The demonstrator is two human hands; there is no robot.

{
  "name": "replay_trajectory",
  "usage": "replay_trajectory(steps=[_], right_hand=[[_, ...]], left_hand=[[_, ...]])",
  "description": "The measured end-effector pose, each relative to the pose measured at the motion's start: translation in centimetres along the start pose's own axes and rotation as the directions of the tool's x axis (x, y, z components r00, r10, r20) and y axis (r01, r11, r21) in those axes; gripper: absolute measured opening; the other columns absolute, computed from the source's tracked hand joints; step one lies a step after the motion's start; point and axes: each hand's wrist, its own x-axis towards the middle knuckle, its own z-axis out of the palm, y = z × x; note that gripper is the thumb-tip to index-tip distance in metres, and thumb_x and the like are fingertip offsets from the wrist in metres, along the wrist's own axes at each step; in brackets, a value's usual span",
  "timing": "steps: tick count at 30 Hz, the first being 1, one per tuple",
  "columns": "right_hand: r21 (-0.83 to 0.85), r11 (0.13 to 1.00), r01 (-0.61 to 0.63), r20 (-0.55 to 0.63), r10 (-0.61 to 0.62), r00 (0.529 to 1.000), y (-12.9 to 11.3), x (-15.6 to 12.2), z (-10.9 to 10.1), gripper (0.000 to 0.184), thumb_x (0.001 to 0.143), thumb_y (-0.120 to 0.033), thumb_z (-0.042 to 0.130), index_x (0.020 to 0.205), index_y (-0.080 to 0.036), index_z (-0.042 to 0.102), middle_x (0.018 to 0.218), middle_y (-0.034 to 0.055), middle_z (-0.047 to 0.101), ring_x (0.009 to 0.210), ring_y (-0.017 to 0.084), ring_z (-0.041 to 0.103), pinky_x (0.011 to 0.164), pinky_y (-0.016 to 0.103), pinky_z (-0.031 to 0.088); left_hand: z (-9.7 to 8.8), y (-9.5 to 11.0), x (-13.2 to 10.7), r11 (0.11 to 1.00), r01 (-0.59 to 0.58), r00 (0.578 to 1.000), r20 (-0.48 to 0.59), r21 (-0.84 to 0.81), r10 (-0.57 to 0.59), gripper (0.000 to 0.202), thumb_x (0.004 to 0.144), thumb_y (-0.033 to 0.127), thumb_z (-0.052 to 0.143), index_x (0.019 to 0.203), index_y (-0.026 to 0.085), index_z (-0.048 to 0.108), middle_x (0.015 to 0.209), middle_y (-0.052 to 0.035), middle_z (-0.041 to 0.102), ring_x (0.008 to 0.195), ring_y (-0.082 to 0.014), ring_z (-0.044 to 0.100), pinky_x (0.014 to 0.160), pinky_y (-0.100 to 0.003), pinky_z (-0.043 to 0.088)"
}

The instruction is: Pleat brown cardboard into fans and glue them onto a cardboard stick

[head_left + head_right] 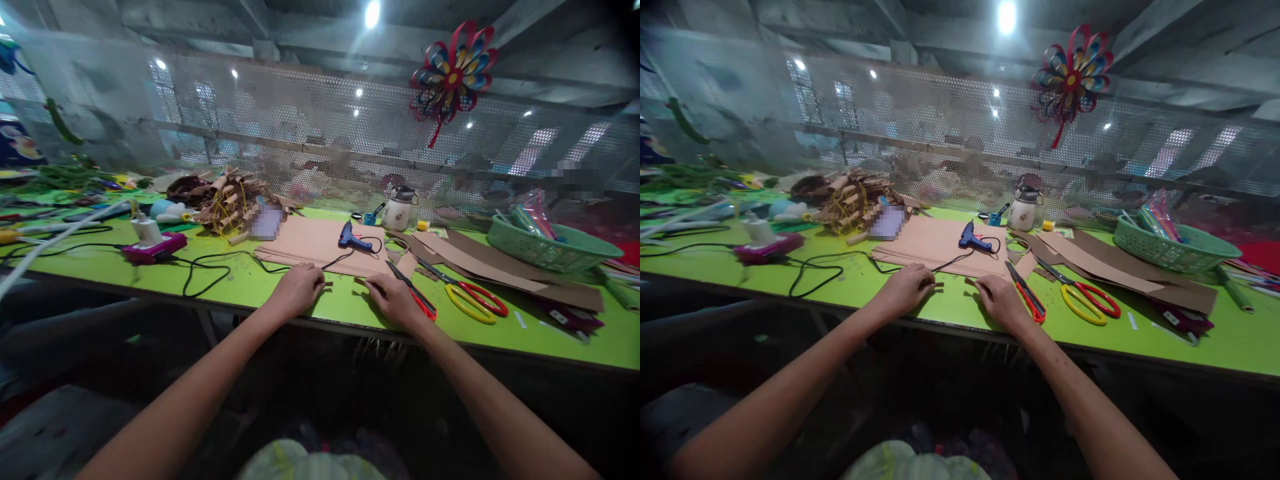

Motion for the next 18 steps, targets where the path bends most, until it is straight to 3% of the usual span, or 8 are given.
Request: replay_trajectory(steps=[5, 9, 14, 18], right_hand=[[-0.051, 0.999, 0.006, 0.023, -0.004, 1.000, -0.2, 0.1, 0.0, 0.016, 0.090, -0.020, 0.046, 0.089, -0.016, 0.061, 0.087, 0.0092, 0.066, 0.080, 0.021, 0.058, 0.074, 0.031, 0.044], [-0.078, 0.997, 0.001, 0.059, 0.003, 0.998, -0.3, -0.1, 0.1, 0.017, 0.091, -0.020, 0.041, 0.089, -0.016, 0.057, 0.085, 0.0094, 0.064, 0.079, 0.021, 0.057, 0.072, 0.031, 0.043], [0.014, 0.999, -0.037, 0.109, 0.035, 0.993, -1.1, 0.5, 0.0, 0.016, 0.091, -0.019, 0.038, 0.100, -0.016, 0.051, 0.084, 0.0071, 0.061, 0.072, 0.019, 0.056, 0.066, 0.029, 0.042], [0.123, 0.991, -0.058, 0.082, 0.048, 0.995, -2.7, 1.5, 0.0, 0.010, 0.086, -0.019, 0.046, 0.095, -0.017, 0.051, 0.079, 0.0034, 0.060, 0.068, 0.016, 0.054, 0.063, 0.026, 0.041]], left_hand=[[-0.5, 0.9, -0.6, 0.998, 0.032, 0.999, 0.023, -0.049, -0.031, 0.014, 0.086, 0.023, 0.051, 0.089, 0.018, 0.063, 0.084, -0.0056, 0.068, 0.077, -0.0197, 0.061, 0.066, -0.027, 0.040], [-0.3, 1.1, -0.9, 0.996, -0.009, 1.000, 0.008, -0.084, 0.010, 0.019, 0.089, 0.022, 0.048, 0.097, 0.018, 0.065, 0.092, -0.0063, 0.069, 0.082, -0.0206, 0.062, 0.069, -0.028, 0.042], [-0.1, 1.4, -1.0, 0.993, -0.053, 0.998, 0.020, -0.103, 0.055, 0.022, 0.090, 0.021, 0.046, 0.101, 0.020, 0.066, 0.098, -0.0062, 0.069, 0.086, -0.0204, 0.063, 0.071, -0.028, 0.043], [-0.2, 1.7, -1.0, 0.991, -0.070, 0.997, 0.006, -0.118, 0.071, 0.021, 0.088, 0.018, 0.047, 0.098, 0.020, 0.065, 0.095, -0.0057, 0.069, 0.082, -0.0189, 0.062, 0.069, -0.027, 0.042]])
